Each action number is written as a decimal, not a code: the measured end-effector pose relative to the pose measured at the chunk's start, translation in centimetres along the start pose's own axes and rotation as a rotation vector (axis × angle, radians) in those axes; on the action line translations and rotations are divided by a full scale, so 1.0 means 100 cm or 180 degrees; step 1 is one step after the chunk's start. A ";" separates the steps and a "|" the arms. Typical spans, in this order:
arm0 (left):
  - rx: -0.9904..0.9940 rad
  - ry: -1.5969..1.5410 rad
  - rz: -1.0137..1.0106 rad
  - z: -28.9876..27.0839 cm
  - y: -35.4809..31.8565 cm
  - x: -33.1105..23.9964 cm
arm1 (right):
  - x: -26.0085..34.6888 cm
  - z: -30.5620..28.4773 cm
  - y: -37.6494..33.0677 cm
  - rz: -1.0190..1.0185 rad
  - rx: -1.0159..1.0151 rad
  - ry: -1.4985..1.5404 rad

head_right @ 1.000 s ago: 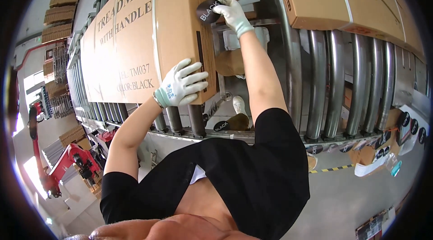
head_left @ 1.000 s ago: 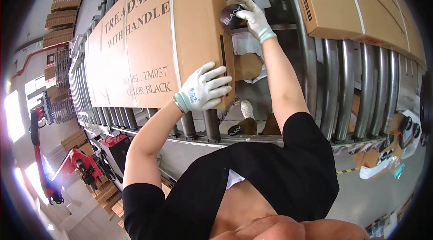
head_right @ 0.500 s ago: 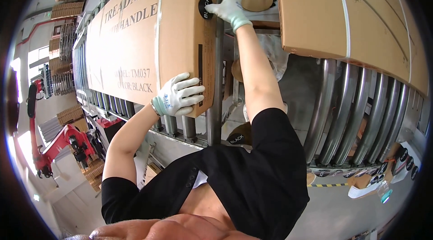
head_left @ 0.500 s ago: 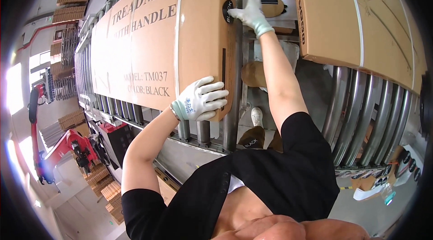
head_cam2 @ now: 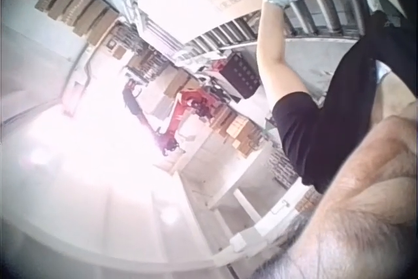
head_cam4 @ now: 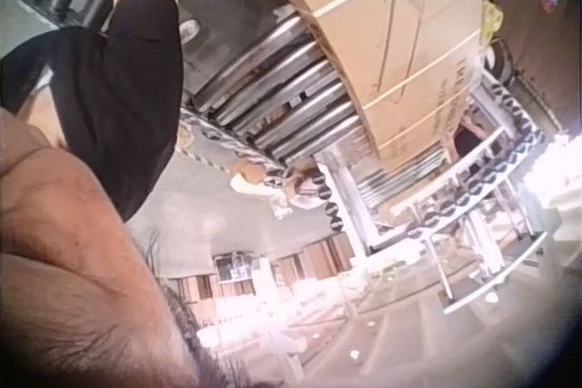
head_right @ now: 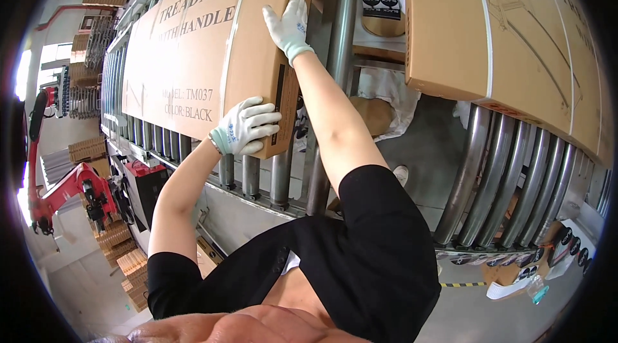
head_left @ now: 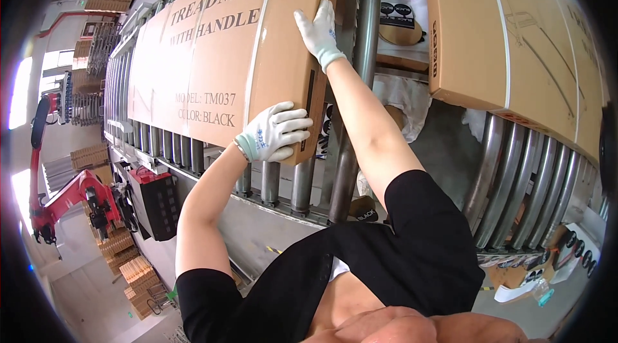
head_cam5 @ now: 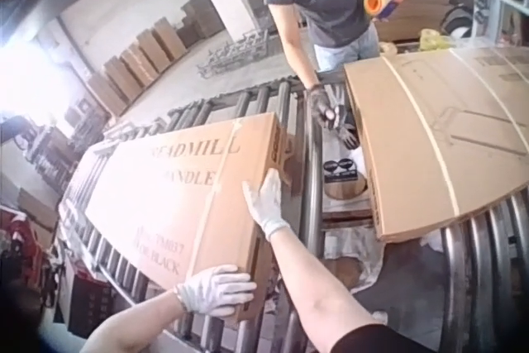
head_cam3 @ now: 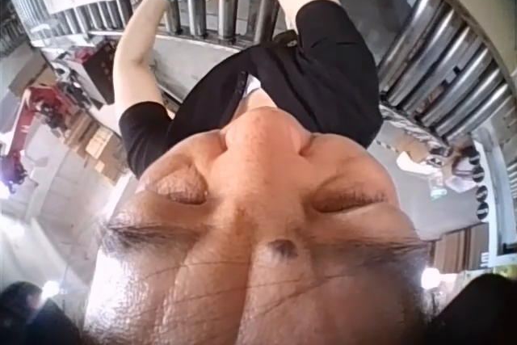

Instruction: Packing and labeling treadmill components and sealing boxes on a conveyor belt.

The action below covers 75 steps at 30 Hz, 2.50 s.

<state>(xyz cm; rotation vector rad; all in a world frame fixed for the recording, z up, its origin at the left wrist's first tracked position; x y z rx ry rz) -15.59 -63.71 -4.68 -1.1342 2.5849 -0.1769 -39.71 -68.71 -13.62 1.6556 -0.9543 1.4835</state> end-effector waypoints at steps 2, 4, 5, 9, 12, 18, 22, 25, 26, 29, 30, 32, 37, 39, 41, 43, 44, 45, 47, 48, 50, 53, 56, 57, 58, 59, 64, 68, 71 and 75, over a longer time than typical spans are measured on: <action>-0.0003 0.0075 -0.0086 -0.001 -0.016 0.003 | 0.000 0.025 -0.014 0.0043 -0.0010 -0.0016; -0.0032 0.0155 -0.0183 -0.004 -0.031 0.006 | -0.003 0.050 -0.041 0.0037 0.0076 -0.0013; -0.0038 0.0225 -0.0362 -0.006 -0.038 0.011 | -0.007 0.063 -0.054 0.0067 0.0227 -0.0040; -0.0375 0.0321 -0.0913 -0.011 -0.052 0.034 | -0.010 0.074 -0.021 0.0228 0.0633 0.0337; -0.0548 0.0254 -0.1102 -0.013 -0.063 0.050 | 0.011 0.084 -0.011 -0.0099 0.0301 -0.0410; -0.0642 0.0336 -0.1476 -0.006 -0.114 0.076 | 0.000 0.141 -0.019 0.0238 0.0750 0.0035; -0.0886 0.0248 -0.1797 -0.012 -0.147 0.100 | 0.032 0.163 -0.012 -0.0646 0.0325 -0.0446; -0.1009 0.0184 -0.2034 -0.003 -0.178 0.115 | 0.018 0.195 -0.003 0.0049 0.0831 -0.0203; -0.1093 0.0129 -0.2147 -0.003 -0.185 0.122 | 0.021 0.204 0.000 0.0035 0.0942 -0.0292; -0.1161 0.0094 -0.2362 0.003 -0.210 0.139 | 0.033 0.226 0.003 -0.0448 0.0732 -0.0319; -0.1223 0.0146 -0.2484 0.004 -0.222 0.143 | 0.035 0.236 0.003 -0.0485 0.0834 -0.0075; -0.1252 0.0104 -0.2587 0.010 -0.237 0.153 | 0.013 0.260 0.004 0.0310 0.1034 -0.0052; -0.1265 0.0194 -0.2851 0.015 -0.264 0.182 | 0.022 0.303 0.029 -0.0320 0.0881 -0.0502; -0.1291 0.0222 -0.2908 0.018 -0.280 0.190 | 0.025 0.318 0.027 -0.0340 0.0836 -0.0572; -0.1341 0.0269 -0.3073 0.020 -0.297 0.197 | 0.033 0.338 0.028 -0.0202 0.1041 -0.0598; -0.1371 0.0271 -0.3136 0.027 -0.312 0.206 | 0.037 0.361 0.032 -0.0432 0.1045 -0.0715; -0.1407 0.0282 -0.3171 0.026 -0.315 0.210 | 0.033 0.366 0.036 -0.0440 0.1049 -0.0705; -0.1360 0.0323 -0.3298 0.027 -0.318 0.215 | 0.033 0.372 0.039 -0.0569 0.1058 -0.0649; -0.1383 0.0390 -0.3400 0.026 -0.329 0.220 | 0.046 0.382 0.039 -0.0748 0.0988 -0.0786; -0.1423 0.0439 -0.3480 0.025 -0.334 0.223 | 0.050 0.383 0.043 -0.0760 0.0990 -0.0769; -0.1368 0.0538 -0.3565 0.027 -0.343 0.233 | 0.036 0.393 0.043 0.0395 0.2074 -0.1093; -0.1128 0.0730 -0.3639 0.038 -0.348 0.265 | -0.026 0.417 -0.004 0.0145 0.3148 -0.1653; -0.0823 0.0984 -0.4228 0.055 -0.393 0.270 | -0.002 0.385 -0.128 -0.0646 0.3504 -0.0475; -0.0542 0.1063 -0.4726 0.062 -0.411 0.265 | 0.021 0.331 -0.169 -0.0899 0.3365 -0.0328; -0.0432 0.1079 -0.5154 0.057 -0.404 0.256 | 0.033 0.274 -0.194 -0.0971 0.3410 -0.0233; -0.0325 0.1088 -0.5573 0.046 -0.379 0.246 | 0.036 0.215 -0.211 -0.0479 0.3394 -0.0214; -0.1303 -0.1205 -0.2932 0.053 -0.090 0.089 | 0.010 -0.059 -0.287 -0.0289 0.1517 -0.2864; -0.1534 -0.3030 -0.2796 0.173 0.017 -0.031 | 0.003 -0.195 -0.335 0.1316 0.0564 -0.4880; -0.0357 -0.3443 -0.3277 0.169 0.023 -0.039 | -0.050 -0.290 -0.403 0.3063 0.0258 -0.4792; -0.0873 -0.2724 -0.3595 0.160 0.047 -0.048 | -0.053 -0.297 -0.437 0.2725 0.0966 -0.5368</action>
Point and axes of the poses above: each hand's wrist, its own y-axis towards the middle knuckle, its own z-axis out of the palm, x = y × z, the point moved 10 cm from there along y, towards the middle knuckle, and after that the axes turned 9 degrees about x, right-handed, at the moved point
